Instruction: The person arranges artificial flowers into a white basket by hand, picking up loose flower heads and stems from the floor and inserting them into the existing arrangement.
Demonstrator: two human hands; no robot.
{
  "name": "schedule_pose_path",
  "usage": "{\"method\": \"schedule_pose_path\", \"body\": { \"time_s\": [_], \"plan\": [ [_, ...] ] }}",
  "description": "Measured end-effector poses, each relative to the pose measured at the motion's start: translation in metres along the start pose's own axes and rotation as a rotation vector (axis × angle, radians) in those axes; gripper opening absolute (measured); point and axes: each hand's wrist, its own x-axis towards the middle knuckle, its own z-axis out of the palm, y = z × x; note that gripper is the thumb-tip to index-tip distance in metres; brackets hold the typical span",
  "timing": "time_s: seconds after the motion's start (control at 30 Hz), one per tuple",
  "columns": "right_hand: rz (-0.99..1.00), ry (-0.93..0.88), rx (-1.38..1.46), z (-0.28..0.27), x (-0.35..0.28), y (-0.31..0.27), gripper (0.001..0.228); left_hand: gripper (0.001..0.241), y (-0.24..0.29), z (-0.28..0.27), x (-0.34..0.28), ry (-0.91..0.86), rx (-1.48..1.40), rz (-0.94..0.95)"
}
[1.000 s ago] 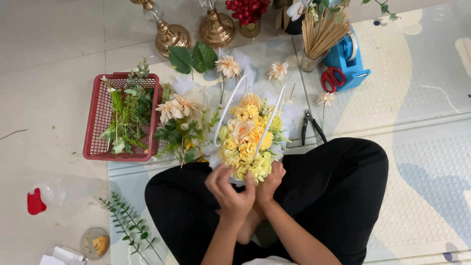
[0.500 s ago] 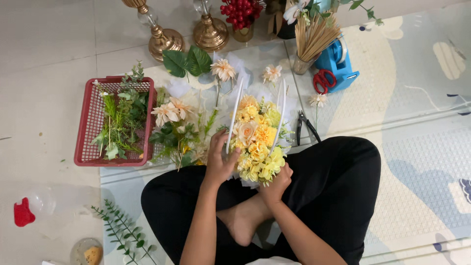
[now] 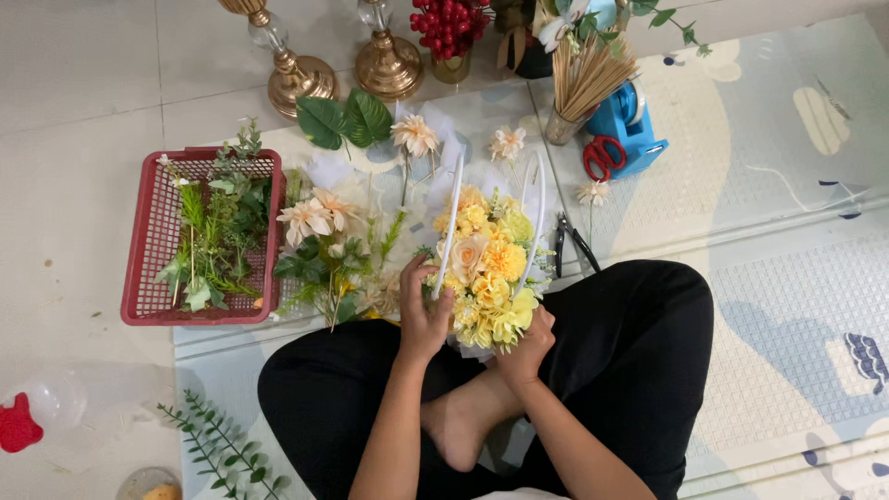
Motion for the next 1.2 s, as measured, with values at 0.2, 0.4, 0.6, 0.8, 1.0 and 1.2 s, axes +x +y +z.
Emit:
{"method": "schedule_pose_path", "body": {
  "time_s": [0.2, 0.4, 0.6, 0.8, 1.0, 1.2],
  "plan": [
    [-0.031, 0.0, 0.009, 0.001, -0.003, 0.007, 0.026, 0.032, 0.005, -0.001, 0.001, -0.002, -0.01, -0.011],
    [-0.097, 0.018, 0.015, 0.003, -0.008, 0.023, 0.028, 0.031, 0.012, 0.0, 0.003, 0.0, -0.021, -0.018],
    [-0.13, 0.001, -0.034, 0.003, -0.012, 0.031, 0.026, 0.03, -0.005, 0.003, -0.001, 0.01, 0.012, 0.003],
    [-0.127, 0.029, -0.062, 0.011, -0.014, 0.03, 0.028, 0.029, -0.009, 0.003, -0.001, 0.026, 0.03, 0.018],
    [-0.065, 0.094, 0.031, 0.014, -0.004, 0.003, 0.029, 0.031, -0.007, 0.002, 0.0, 0.034, 0.016, 0.039],
    [-0.073, 0.011, -0.07, 0.01, -0.001, 0.0, 0.038, 0.031, -0.013, 0.004, -0.001, 0.038, -0.01, 0.026]
  ]
}}
